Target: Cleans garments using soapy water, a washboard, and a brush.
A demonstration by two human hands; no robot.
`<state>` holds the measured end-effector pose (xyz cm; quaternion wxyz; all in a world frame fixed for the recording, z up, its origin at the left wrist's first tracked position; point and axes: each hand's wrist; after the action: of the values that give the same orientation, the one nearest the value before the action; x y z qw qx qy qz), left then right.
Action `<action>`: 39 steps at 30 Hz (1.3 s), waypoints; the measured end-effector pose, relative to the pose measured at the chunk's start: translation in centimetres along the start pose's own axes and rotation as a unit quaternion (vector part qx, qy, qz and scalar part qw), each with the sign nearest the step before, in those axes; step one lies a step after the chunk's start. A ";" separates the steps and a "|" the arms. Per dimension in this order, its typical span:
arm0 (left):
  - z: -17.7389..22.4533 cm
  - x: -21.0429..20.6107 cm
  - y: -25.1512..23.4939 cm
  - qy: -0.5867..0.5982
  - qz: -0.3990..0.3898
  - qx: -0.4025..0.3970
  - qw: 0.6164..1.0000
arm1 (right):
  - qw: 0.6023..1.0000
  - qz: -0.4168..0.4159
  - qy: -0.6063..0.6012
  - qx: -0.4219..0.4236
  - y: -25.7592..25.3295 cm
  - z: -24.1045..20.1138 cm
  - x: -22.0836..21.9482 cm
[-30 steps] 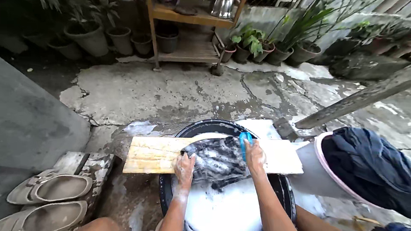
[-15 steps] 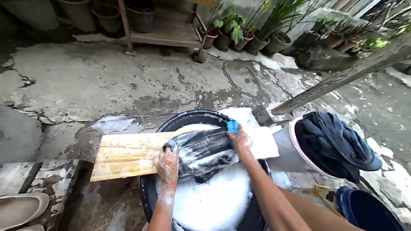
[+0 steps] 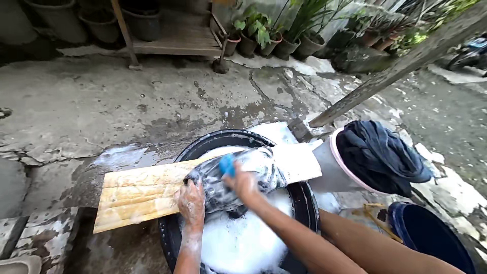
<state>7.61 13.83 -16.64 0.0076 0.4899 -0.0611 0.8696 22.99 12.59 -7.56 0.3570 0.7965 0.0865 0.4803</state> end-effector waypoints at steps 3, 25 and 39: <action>-0.4 0.2 0.2 0.000 0.005 -0.022 1.000 | 0.995 -0.064 0.047 0.068 0.9 -0.8 -0.9; -0.5 -0.8 0.3 -0.038 0.043 -0.024 0.998 | 0.998 -0.037 -0.026 0.053 0.5 -1.7 -1.7; -0.5 -0.9 0.3 -0.035 0.038 -0.030 0.998 | 0.992 -0.063 0.045 0.098 2.1 1.7 -1.7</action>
<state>7.62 13.64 -17.75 -0.0131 0.5172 -0.1059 0.8492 23.06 9.38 -7.87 0.3024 0.7981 0.1990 0.4816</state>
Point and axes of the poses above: each hand's wrist, its own y-axis away from the middle knuckle, its own x-axis out of the back of the hand, z = x × y, and after that the axes turned 13 degrees about -z, right-handed
